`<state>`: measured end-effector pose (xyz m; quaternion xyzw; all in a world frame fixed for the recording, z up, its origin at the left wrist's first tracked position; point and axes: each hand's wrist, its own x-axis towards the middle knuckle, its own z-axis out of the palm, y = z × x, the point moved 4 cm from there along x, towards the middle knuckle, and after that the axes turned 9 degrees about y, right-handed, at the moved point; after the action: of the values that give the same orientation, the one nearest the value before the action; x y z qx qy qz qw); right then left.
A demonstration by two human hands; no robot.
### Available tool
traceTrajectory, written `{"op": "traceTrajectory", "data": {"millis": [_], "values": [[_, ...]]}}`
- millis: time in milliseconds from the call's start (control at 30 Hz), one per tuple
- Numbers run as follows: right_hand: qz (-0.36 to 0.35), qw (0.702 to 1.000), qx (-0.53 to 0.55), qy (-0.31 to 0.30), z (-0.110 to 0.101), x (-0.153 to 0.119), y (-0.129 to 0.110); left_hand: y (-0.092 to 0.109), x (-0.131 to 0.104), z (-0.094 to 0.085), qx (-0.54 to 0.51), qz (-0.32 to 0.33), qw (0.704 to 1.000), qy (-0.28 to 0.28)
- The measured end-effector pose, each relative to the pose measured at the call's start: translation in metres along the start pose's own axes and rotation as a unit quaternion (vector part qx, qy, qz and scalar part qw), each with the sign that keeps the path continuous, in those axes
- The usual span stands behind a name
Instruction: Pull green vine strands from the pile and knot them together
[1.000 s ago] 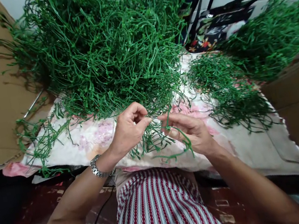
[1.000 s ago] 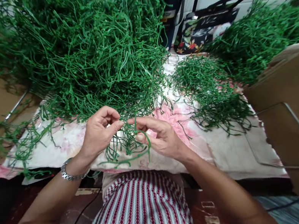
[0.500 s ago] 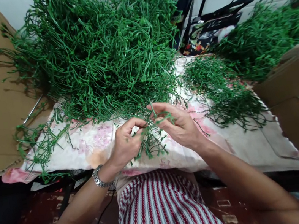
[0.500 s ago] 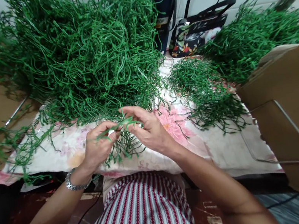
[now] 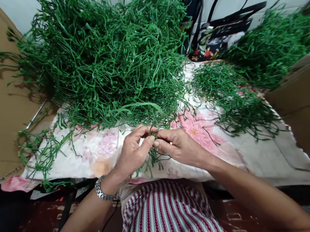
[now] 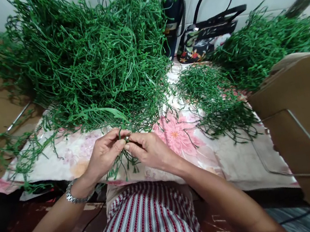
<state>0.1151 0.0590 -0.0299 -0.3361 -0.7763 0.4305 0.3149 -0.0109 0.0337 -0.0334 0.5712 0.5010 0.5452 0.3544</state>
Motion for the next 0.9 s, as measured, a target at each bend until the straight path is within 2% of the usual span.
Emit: {"op": "traceTrajectory", "data": {"millis": [100, 200, 267, 400, 533, 633, 767, 900], "values": [[-0.031, 0.998, -0.059, 0.003, 0.000, 0.001, -0.005, -0.003, 0.002, -0.001, -0.073, -0.022, 0.997, 0.033], [-0.044, 0.997, -0.054, 0.014, 0.003, 0.002, -0.004, -0.007, 0.000, 0.001, -0.185, -0.080, 0.976, 0.081], [-0.032, 0.999, 0.003, -0.002, 0.008, 0.002, 0.001, -0.006, -0.002, 0.004, -0.275, -0.108, 0.952, 0.086], [-0.022, 0.987, 0.156, -0.039, 0.017, -0.001, 0.007, 0.002, -0.007, 0.008, -0.378, -0.147, 0.913, 0.047], [-0.068, 0.988, 0.137, -0.021, 0.018, -0.004, 0.007, 0.005, -0.010, 0.009, -0.398, -0.169, 0.901, 0.038], [-0.145, 0.988, 0.043, -0.025, 0.015, -0.003, 0.004, 0.002, -0.011, 0.008, -0.382, -0.181, 0.904, 0.060], [-0.248, 0.964, -0.083, -0.054, 0.012, -0.001, 0.000, -0.001, -0.011, 0.007, -0.350, -0.183, 0.917, 0.053], [-0.241, 0.963, -0.119, -0.003, 0.008, 0.001, -0.001, 0.000, -0.007, 0.005, -0.345, -0.178, 0.920, 0.051]]}}
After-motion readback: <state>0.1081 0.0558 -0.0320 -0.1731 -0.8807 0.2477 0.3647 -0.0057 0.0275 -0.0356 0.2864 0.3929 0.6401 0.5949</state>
